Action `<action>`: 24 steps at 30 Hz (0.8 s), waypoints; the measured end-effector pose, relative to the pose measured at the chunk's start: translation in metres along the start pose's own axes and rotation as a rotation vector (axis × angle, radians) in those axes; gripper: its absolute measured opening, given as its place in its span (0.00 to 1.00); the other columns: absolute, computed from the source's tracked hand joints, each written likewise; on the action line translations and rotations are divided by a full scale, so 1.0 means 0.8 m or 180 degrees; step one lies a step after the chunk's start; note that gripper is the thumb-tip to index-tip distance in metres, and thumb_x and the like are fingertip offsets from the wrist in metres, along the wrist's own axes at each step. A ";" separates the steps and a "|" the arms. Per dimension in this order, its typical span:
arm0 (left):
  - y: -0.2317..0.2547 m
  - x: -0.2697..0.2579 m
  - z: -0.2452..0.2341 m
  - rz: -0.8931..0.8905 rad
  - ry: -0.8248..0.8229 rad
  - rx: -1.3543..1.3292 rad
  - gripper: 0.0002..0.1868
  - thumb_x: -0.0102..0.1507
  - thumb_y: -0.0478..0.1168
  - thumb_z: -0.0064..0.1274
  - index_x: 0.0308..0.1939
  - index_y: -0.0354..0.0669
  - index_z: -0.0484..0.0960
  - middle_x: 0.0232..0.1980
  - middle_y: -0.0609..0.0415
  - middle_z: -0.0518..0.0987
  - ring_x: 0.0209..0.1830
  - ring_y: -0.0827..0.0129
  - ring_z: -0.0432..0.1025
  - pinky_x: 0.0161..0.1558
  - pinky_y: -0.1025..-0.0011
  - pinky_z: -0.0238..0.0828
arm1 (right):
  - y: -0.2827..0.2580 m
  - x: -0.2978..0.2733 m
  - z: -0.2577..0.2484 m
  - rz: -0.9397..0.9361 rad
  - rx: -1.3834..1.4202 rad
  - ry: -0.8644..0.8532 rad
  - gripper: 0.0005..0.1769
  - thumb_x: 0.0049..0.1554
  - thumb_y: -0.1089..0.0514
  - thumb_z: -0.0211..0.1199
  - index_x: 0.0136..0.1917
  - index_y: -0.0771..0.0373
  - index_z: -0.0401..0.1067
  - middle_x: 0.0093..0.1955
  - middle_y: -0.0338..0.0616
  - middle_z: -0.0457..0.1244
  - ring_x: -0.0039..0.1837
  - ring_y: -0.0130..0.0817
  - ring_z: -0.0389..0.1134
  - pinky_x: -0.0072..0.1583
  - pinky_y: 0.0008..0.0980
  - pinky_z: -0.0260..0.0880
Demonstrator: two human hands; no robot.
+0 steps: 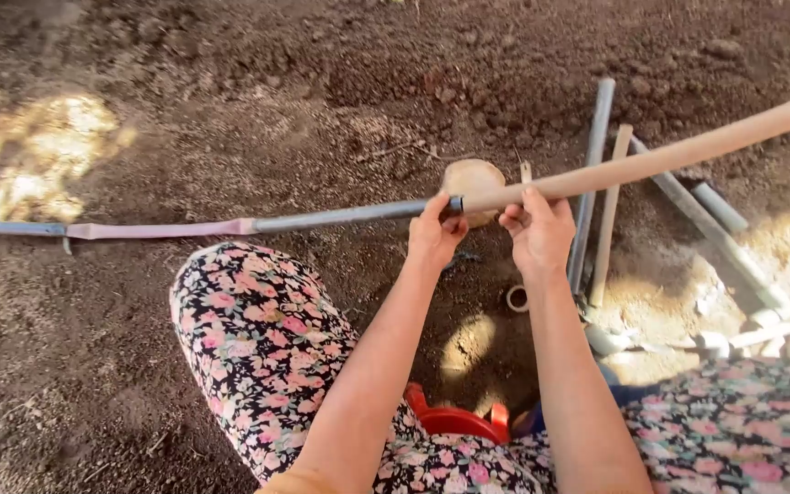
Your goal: The person sits on a small stool outdoors and assembles a pipe system. They connect a long beige pipe to a metal pipe attached to a coconut, then use a knife to cut the coconut. Finally, they connect a short metal pipe to the assembly.
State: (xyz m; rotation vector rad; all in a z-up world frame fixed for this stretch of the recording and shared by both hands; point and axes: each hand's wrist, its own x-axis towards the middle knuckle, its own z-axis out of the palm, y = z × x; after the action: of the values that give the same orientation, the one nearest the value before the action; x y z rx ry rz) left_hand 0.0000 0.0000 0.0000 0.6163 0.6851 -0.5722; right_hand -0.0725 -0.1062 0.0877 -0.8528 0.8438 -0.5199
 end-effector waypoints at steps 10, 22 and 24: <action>0.013 -0.004 0.046 -0.0102 -0.0165 0.0030 0.15 0.59 0.37 0.55 0.45 0.33 0.71 0.37 0.49 0.67 0.22 0.74 0.57 0.27 0.71 0.71 | -0.011 0.019 0.018 -0.0252 -0.0086 -0.0186 0.21 0.47 0.65 0.65 0.54 0.63 0.64 0.38 0.44 0.57 0.29 0.32 0.66 0.28 0.33 0.74; 0.158 -0.112 0.168 0.0250 -0.0646 0.1354 0.11 0.59 0.38 0.52 0.41 0.35 0.71 0.40 0.44 0.78 0.33 0.63 0.76 0.26 0.76 0.71 | -0.130 0.007 0.091 0.0492 0.0039 -0.0639 0.11 0.45 0.60 0.68 0.41 0.61 0.69 0.33 0.51 0.64 0.30 0.34 0.64 0.33 0.33 0.73; 0.160 -0.123 0.161 0.0300 -0.0483 0.1584 0.08 0.65 0.39 0.44 0.42 0.36 0.71 0.38 0.45 0.78 0.30 0.68 0.74 0.28 0.77 0.71 | -0.117 0.005 0.092 0.0406 0.0315 -0.0614 0.10 0.47 0.65 0.67 0.42 0.67 0.70 0.32 0.52 0.65 0.29 0.34 0.65 0.32 0.30 0.73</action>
State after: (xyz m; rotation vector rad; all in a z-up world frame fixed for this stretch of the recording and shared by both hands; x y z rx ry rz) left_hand 0.0728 0.0259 0.1914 1.0509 0.3655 -0.6993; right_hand -0.0169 -0.1297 0.1902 -0.7400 0.6850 -0.3581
